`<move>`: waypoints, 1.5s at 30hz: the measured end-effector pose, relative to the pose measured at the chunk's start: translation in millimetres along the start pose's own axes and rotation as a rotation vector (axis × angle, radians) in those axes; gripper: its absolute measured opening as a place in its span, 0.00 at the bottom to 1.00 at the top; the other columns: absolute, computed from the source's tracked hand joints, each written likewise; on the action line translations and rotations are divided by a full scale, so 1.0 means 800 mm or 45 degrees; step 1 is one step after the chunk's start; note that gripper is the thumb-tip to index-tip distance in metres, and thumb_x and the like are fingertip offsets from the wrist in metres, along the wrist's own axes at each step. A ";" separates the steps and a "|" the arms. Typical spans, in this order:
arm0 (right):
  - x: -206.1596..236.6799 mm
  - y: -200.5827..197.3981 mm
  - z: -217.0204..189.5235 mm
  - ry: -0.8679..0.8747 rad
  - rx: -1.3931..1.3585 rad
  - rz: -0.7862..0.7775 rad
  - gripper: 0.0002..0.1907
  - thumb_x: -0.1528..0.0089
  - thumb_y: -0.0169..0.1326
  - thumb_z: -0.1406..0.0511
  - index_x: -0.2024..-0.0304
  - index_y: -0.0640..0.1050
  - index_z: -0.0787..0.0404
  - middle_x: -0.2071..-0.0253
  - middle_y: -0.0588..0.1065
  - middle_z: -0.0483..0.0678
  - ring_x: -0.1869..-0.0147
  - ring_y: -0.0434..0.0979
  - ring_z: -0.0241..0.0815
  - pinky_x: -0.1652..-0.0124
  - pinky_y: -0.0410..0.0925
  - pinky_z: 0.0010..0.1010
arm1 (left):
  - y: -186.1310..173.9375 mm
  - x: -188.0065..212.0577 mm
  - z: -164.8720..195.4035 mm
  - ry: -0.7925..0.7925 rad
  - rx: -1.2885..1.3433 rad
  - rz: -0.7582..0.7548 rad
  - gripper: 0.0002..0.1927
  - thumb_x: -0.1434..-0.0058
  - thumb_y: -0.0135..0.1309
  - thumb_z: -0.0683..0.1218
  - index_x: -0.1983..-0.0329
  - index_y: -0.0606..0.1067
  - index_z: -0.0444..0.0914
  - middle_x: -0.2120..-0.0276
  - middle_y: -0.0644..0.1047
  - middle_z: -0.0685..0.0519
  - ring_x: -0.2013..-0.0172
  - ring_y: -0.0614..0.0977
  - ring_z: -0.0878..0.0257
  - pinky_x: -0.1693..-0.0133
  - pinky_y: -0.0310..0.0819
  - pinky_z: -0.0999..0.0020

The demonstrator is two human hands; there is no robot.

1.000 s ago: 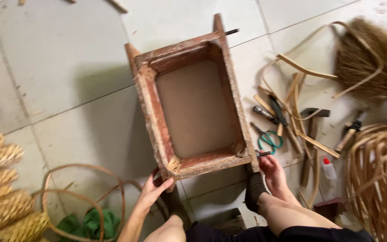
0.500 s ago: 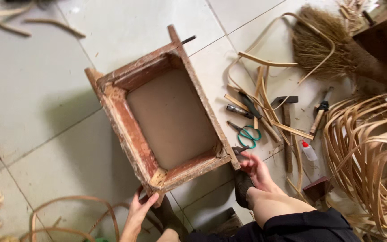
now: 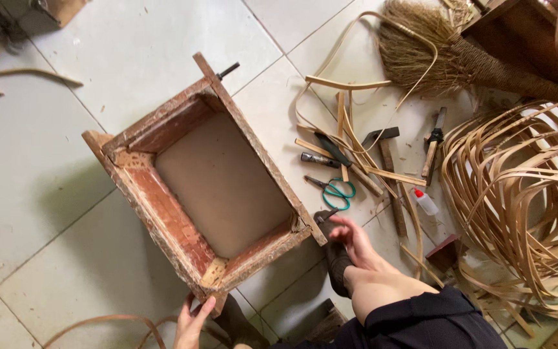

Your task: The person weaves a rectangular basket using thin bamboo strips, fitting them into a wooden mold and securing the edges. They repeatedly adjust the mold's clamps and press the strips into place to maintain shape.

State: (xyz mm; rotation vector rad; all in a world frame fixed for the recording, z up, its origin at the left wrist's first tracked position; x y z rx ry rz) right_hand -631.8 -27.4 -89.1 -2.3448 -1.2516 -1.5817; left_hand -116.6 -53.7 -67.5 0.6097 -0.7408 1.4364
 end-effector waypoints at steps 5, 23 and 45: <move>-0.008 -0.004 0.001 -0.025 0.028 0.027 0.22 0.33 0.48 0.54 0.42 0.77 0.56 0.51 0.79 0.45 0.49 0.74 0.37 0.46 0.66 0.30 | -0.002 -0.003 -0.009 0.010 0.089 -0.007 0.42 0.48 0.67 0.47 0.31 0.66 0.34 0.37 0.73 0.47 0.39 0.74 0.57 0.38 0.64 0.61; 0.003 0.015 -0.001 -0.008 0.010 -0.024 0.23 0.31 0.50 0.53 0.40 0.76 0.59 0.54 0.77 0.46 0.50 0.74 0.38 0.49 0.66 0.31 | -0.001 0.004 -0.003 0.043 0.135 -0.114 0.52 0.54 0.69 0.40 0.26 0.57 0.34 0.37 0.71 0.42 0.38 0.73 0.51 0.37 0.65 0.53; 0.002 0.004 0.009 0.093 0.062 0.070 0.23 0.31 0.46 0.54 0.40 0.77 0.57 0.51 0.78 0.56 0.49 0.78 0.44 0.45 0.68 0.36 | -0.012 0.009 -0.023 -0.434 0.110 0.091 0.49 0.50 0.65 0.40 0.25 0.57 0.49 0.39 0.72 0.49 0.41 0.76 0.49 0.46 0.76 0.43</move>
Point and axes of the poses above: each hand's wrist, its own x-axis away from the middle knuckle, its own y-axis out of the palm, z = x × y, the point moved 5 cm from there along -x, towards the middle knuckle
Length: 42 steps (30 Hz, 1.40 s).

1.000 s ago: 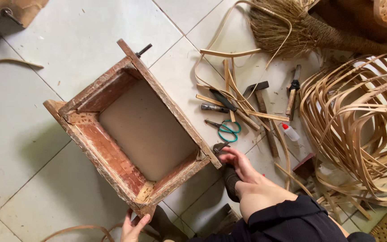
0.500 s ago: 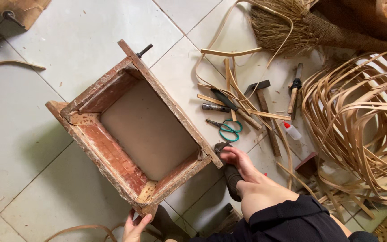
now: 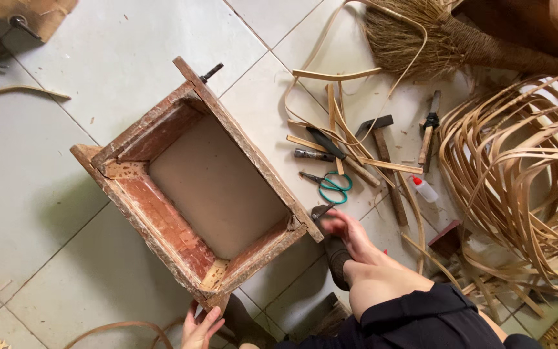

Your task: The person weaves a rectangular basket using thin bamboo strips, fitting them into a wooden mold and securing the edges. They repeatedly adjust the mold's clamps and press the strips into place to maintain shape.

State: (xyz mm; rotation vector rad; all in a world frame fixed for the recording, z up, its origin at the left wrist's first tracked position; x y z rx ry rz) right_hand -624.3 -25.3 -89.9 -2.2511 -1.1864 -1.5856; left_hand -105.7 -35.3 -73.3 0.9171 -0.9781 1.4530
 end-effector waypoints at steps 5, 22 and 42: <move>-0.010 0.000 0.000 -0.099 -0.029 -0.080 0.22 0.28 0.49 0.54 0.38 0.75 0.60 0.53 0.76 0.55 0.49 0.74 0.48 0.47 0.64 0.40 | 0.009 -0.001 0.003 0.086 0.077 -0.095 0.49 0.53 0.65 0.40 0.26 0.58 0.48 0.39 0.72 0.49 0.40 0.75 0.52 0.47 0.77 0.44; -0.005 0.026 -0.020 0.081 -0.031 -0.104 0.25 0.34 0.47 0.51 0.41 0.74 0.58 0.47 0.78 0.53 0.42 0.75 0.47 0.40 0.63 0.41 | 0.025 -0.008 0.020 0.095 0.033 -0.101 0.51 0.55 0.70 0.46 0.27 0.59 0.48 0.39 0.76 0.48 0.39 0.76 0.54 0.43 0.74 0.49; 0.005 0.020 -0.004 -0.043 -0.144 -0.179 0.22 0.33 0.51 0.53 0.44 0.76 0.58 0.60 0.81 0.48 0.56 0.77 0.40 0.51 0.68 0.34 | 0.027 0.011 0.026 0.098 0.075 -0.149 0.49 0.50 0.64 0.40 0.25 0.56 0.47 0.36 0.71 0.47 0.37 0.74 0.50 0.42 0.72 0.45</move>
Point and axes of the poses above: each hand's wrist, its own x-axis away from the middle knuckle, its own y-axis out of the palm, z = x × y, the point moved 5 cm from there along -x, towards the middle knuckle
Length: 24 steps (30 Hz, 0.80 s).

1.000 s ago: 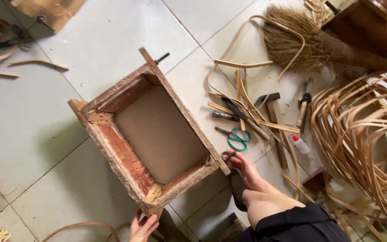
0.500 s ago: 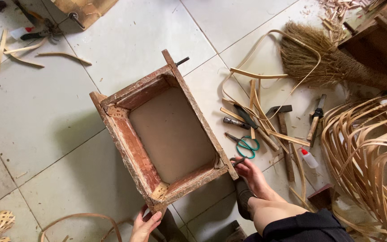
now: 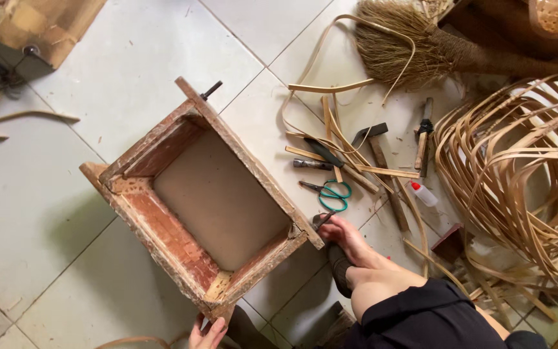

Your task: The person weaves a rectangular basket using thin bamboo strips, fitting them into a wooden mold and securing the edges. They repeatedly adjust the mold's clamps and press the strips into place to maintain shape.

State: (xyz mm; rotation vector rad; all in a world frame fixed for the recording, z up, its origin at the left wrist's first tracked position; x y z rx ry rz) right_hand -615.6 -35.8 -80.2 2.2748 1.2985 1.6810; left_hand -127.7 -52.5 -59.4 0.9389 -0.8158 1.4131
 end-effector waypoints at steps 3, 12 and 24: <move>0.000 -0.006 -0.001 -0.044 0.142 0.101 0.19 0.32 0.52 0.54 0.45 0.77 0.57 0.67 0.78 0.47 0.63 0.74 0.39 0.59 0.65 0.32 | 0.010 -0.003 0.005 0.135 0.148 -0.235 0.50 0.52 0.64 0.38 0.26 0.55 0.47 0.37 0.70 0.46 0.38 0.74 0.48 0.43 0.72 0.42; 0.021 0.004 -0.028 -0.343 0.697 0.043 0.14 0.28 0.53 0.59 0.52 0.79 0.64 0.67 0.71 0.46 0.63 0.65 0.43 0.60 0.56 0.42 | -0.005 -0.031 -0.005 0.236 0.034 -0.257 0.51 0.50 0.62 0.35 0.24 0.52 0.42 0.37 0.68 0.43 0.38 0.72 0.48 0.45 0.71 0.47; 0.036 0.111 -0.088 -1.496 2.205 -0.303 0.07 0.33 0.48 0.60 0.60 0.75 0.56 0.44 0.71 0.52 0.32 0.64 0.50 0.33 0.46 0.52 | 0.022 0.005 0.020 0.476 0.139 -0.479 0.44 0.45 0.55 0.29 0.25 0.54 0.37 0.32 0.66 0.44 0.34 0.68 0.53 0.38 0.66 0.56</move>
Point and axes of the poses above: each hand's wrist, its own x-axis away from the middle knuckle, its own y-axis out of the palm, z = x × y, the point moved 5 cm from there along -x, towards the middle knuckle
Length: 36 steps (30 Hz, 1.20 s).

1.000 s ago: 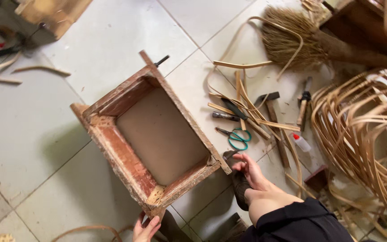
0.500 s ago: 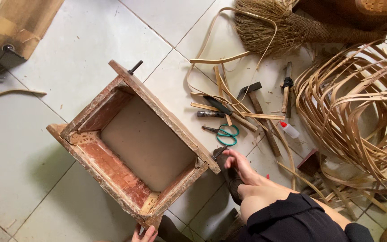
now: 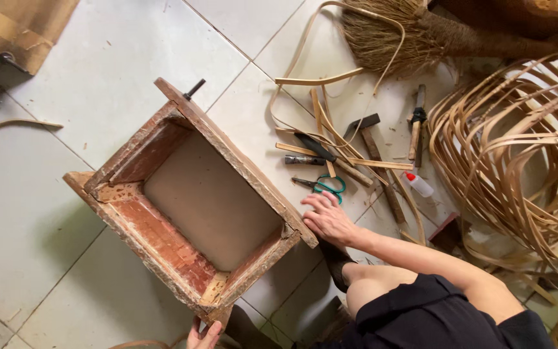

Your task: The person weaves a rectangular basket using thin bamboo strips, fitting them into a wooden mold and securing the edges. They repeatedly adjust the mold's clamps and press the strips into place to maintain shape.

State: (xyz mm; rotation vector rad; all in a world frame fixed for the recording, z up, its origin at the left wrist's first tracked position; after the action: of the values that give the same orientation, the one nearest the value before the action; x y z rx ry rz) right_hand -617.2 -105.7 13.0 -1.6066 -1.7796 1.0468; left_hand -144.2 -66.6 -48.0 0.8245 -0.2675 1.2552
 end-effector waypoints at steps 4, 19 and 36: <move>0.000 0.017 0.004 0.097 -0.005 -0.171 0.09 0.30 0.45 0.60 0.56 0.75 0.56 0.48 0.73 0.47 0.35 0.66 0.46 0.31 0.50 0.48 | -0.022 0.004 -0.012 -0.205 -0.088 0.224 0.44 0.45 0.55 0.29 0.25 0.55 0.37 0.35 0.69 0.41 0.36 0.71 0.50 0.41 0.66 0.54; -0.058 0.040 0.049 0.161 0.224 -0.786 0.08 0.34 0.49 0.59 0.64 0.76 0.53 0.64 0.75 0.46 0.51 0.73 0.48 0.46 0.62 0.43 | -0.042 0.009 -0.025 -0.387 -0.222 0.338 0.49 0.50 0.65 0.42 0.26 0.57 0.47 0.38 0.72 0.53 0.41 0.75 0.61 0.45 0.71 0.63; -0.046 -0.081 0.104 -0.173 0.249 -0.306 0.24 0.48 0.58 0.69 0.49 0.77 0.49 0.59 0.74 0.48 0.52 0.74 0.51 0.53 0.68 0.42 | -0.049 0.017 -0.038 -0.740 -0.374 0.475 0.50 0.57 0.68 0.61 0.30 0.66 0.45 0.38 0.72 0.59 0.38 0.68 0.62 0.44 0.57 0.49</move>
State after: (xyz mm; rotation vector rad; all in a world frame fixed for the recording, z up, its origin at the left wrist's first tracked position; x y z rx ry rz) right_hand -715.8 -158.3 23.1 -1.1973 -1.8395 1.1952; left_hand -112.0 -39.3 -76.4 0.8919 -1.0890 1.2514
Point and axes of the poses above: each hand's wrist, its own x-axis away from the middle knuckle, its own y-axis out of the palm, z = x × y, the point moved 5 cm from there along -x, towards the middle knuckle
